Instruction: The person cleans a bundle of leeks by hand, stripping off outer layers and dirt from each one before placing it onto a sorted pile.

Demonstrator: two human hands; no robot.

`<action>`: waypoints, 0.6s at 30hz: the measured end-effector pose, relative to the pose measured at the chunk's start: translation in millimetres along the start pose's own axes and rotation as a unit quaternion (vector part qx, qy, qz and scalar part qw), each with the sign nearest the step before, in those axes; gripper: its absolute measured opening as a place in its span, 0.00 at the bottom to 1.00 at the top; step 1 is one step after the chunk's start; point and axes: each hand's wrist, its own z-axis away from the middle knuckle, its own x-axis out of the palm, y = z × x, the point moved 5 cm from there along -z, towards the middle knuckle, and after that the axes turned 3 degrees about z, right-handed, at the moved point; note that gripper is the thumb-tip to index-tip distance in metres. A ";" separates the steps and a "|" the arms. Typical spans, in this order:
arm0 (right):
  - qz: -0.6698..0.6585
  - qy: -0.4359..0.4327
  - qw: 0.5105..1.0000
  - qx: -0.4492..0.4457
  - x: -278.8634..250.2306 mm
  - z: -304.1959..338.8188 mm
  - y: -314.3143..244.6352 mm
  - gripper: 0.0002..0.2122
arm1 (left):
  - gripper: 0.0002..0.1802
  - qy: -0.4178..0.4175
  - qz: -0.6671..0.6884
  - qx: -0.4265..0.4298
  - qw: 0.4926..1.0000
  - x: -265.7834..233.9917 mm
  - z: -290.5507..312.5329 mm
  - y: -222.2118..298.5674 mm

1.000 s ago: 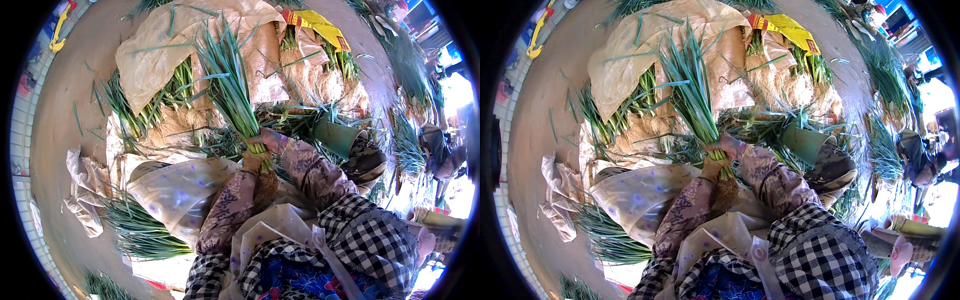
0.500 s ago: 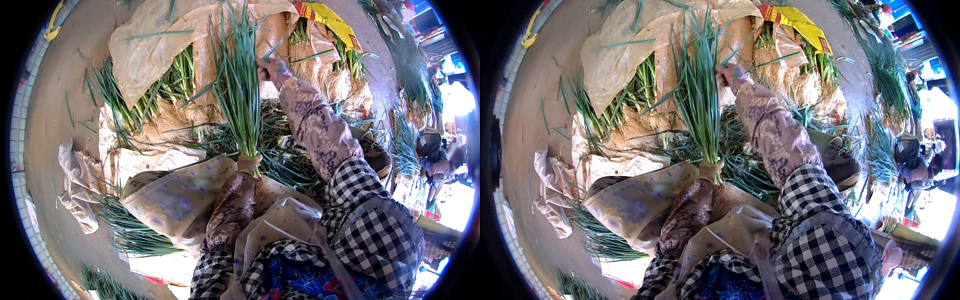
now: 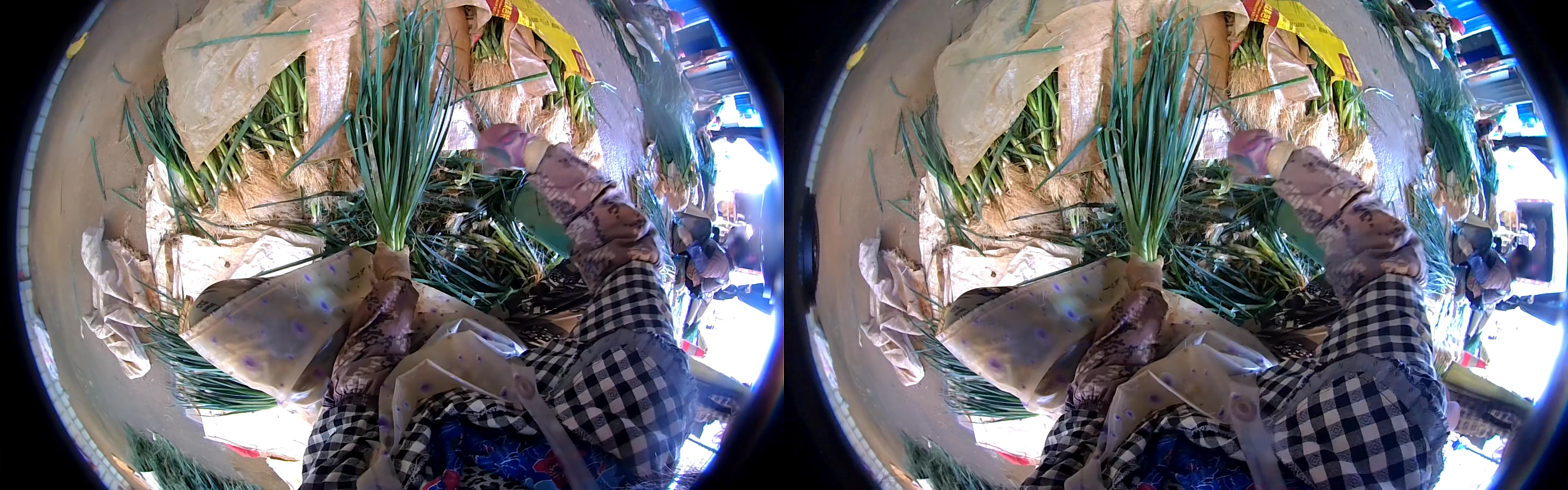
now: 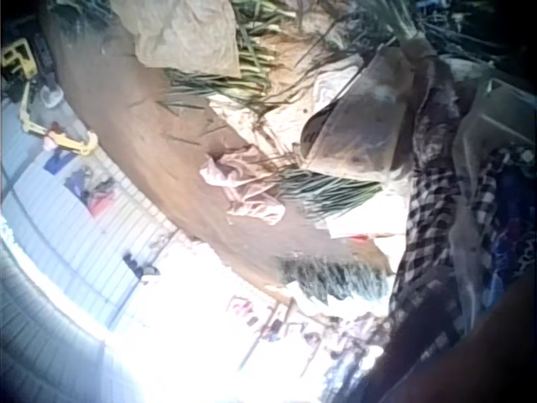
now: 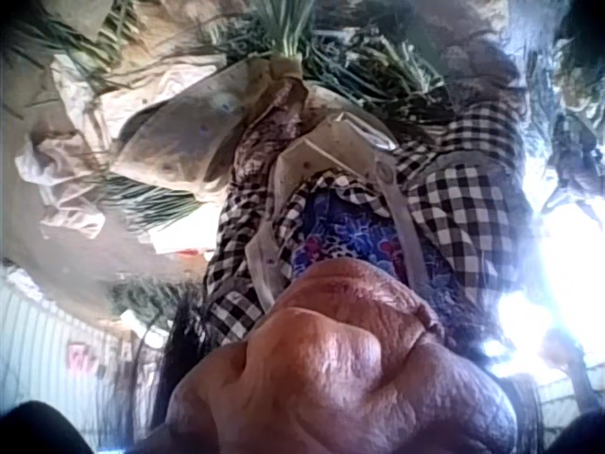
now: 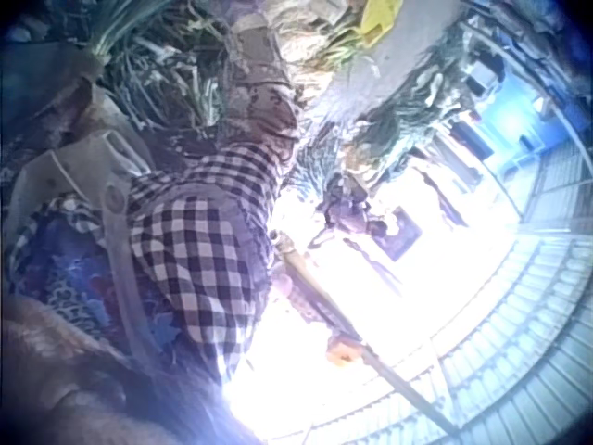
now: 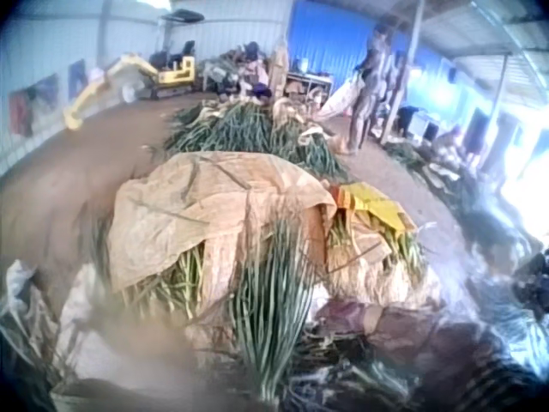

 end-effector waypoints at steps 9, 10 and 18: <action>-0.034 0.325 0.945 -0.012 -41.3 -116.1 -95.3 0.12 | 0.24 0.007 -0.098 -0.021 0.995 2.6 -1.0 -4.7; -0.131 0.231 0.964 0.028 -40.4 -130.3 -88.5 0.11 | 0.24 -0.012 -0.127 -0.042 0.991 0.4 1.3 2.1; -0.645 0.485 0.582 -0.099 -115.4 -29.5 61.0 0.07 | 0.24 0.014 -0.099 0.005 0.995 7.5 -2.6 -11.2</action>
